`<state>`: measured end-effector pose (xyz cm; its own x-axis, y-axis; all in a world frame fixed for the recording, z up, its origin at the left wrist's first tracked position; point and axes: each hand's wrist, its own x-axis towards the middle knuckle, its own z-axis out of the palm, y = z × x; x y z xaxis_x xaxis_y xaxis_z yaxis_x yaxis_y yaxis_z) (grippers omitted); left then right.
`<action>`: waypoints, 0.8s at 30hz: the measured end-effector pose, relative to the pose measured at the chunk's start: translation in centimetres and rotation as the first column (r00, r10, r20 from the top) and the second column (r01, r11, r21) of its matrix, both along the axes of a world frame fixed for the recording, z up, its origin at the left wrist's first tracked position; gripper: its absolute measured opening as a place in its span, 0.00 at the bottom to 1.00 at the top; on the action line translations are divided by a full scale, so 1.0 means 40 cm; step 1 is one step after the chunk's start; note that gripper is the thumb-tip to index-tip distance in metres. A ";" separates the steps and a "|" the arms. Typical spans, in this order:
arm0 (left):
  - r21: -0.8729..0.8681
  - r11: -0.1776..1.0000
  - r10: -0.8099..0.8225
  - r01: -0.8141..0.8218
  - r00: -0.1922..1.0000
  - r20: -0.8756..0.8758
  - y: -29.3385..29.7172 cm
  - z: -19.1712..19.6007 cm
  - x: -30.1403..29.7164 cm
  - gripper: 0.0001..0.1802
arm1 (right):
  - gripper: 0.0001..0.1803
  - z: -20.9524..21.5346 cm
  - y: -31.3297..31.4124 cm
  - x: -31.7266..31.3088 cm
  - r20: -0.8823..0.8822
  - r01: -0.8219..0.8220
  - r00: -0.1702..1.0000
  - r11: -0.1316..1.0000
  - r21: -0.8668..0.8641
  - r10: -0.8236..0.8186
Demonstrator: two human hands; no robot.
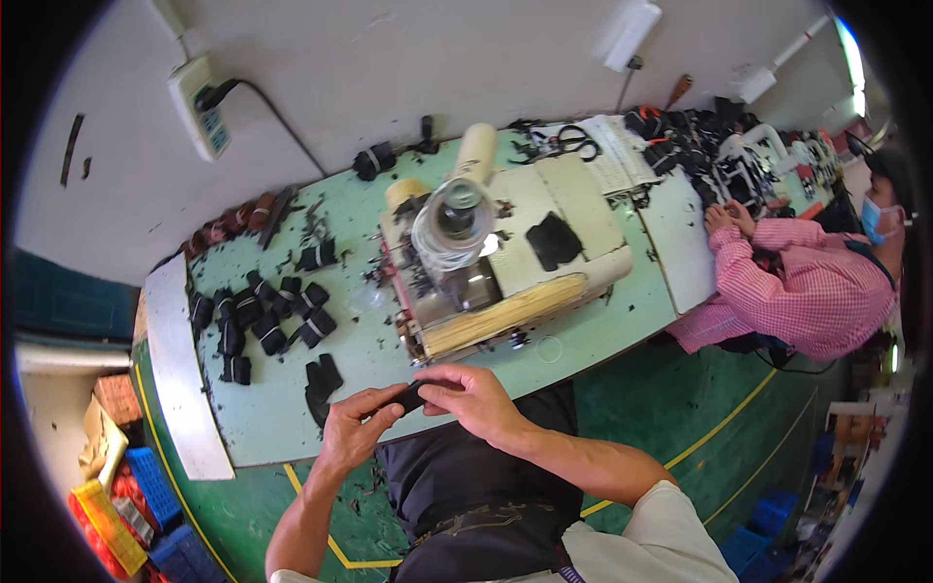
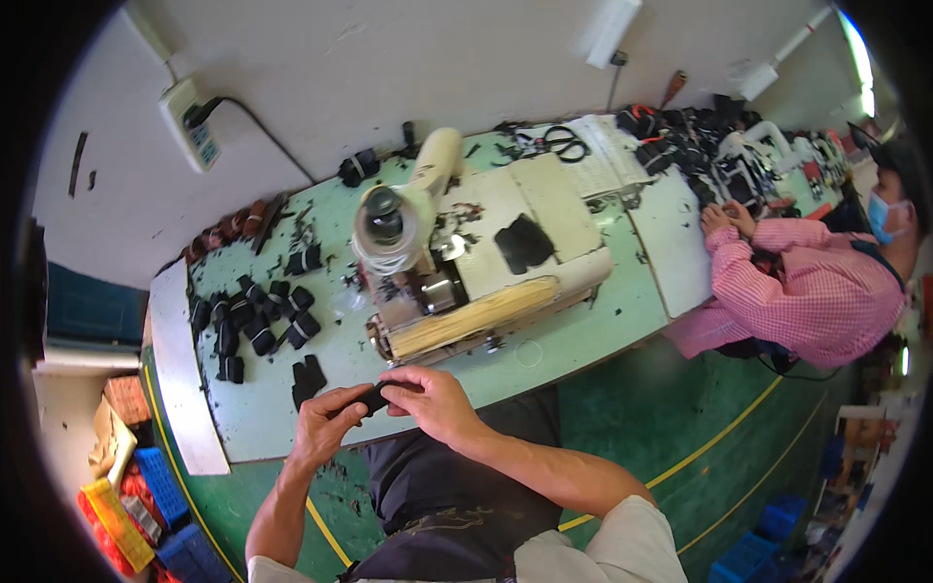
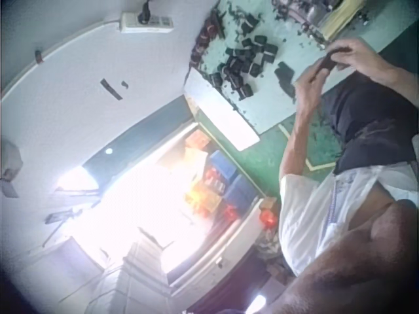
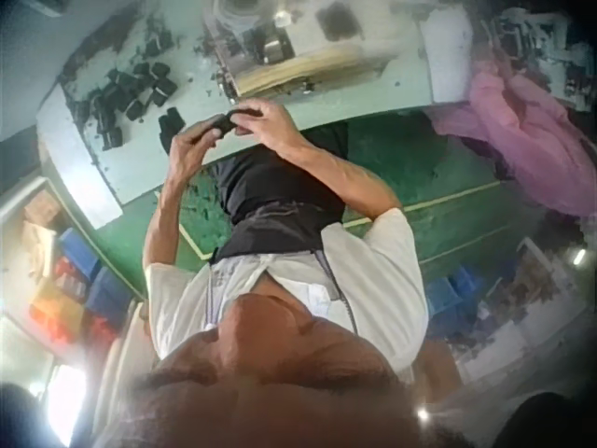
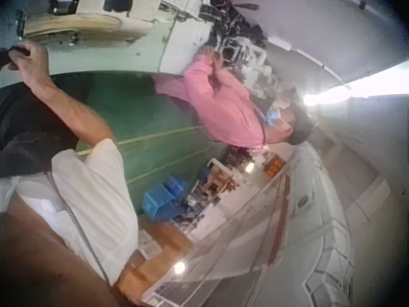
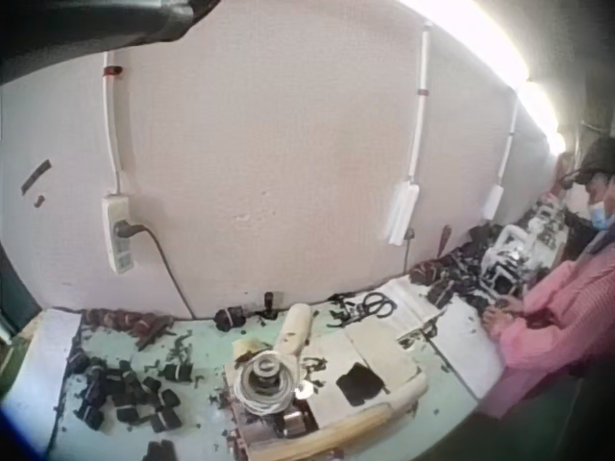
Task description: The person feeds small shoe components into a skiving machine by hand to thin their edges.
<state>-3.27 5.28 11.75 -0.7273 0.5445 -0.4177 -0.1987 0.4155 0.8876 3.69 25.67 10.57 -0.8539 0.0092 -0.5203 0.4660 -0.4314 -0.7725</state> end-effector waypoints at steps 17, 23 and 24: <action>-0.211 0.964 -0.124 0.164 0.974 0.189 0.235 0.075 -0.256 0.13 | 0.12 0.081 0.317 -0.120 -0.220 0.106 0.876 0.273 0.956 0.429; -0.006 0.989 -0.137 0.147 0.934 0.330 0.244 0.067 -0.257 0.15 | 0.10 0.052 0.309 -0.150 -0.073 -0.030 0.857 0.191 0.981 0.509; -0.036 0.987 -0.135 0.154 0.939 0.316 0.237 0.064 -0.261 0.16 | 0.09 0.053 0.314 -0.142 -0.106 -0.030 0.866 0.261 0.965 0.489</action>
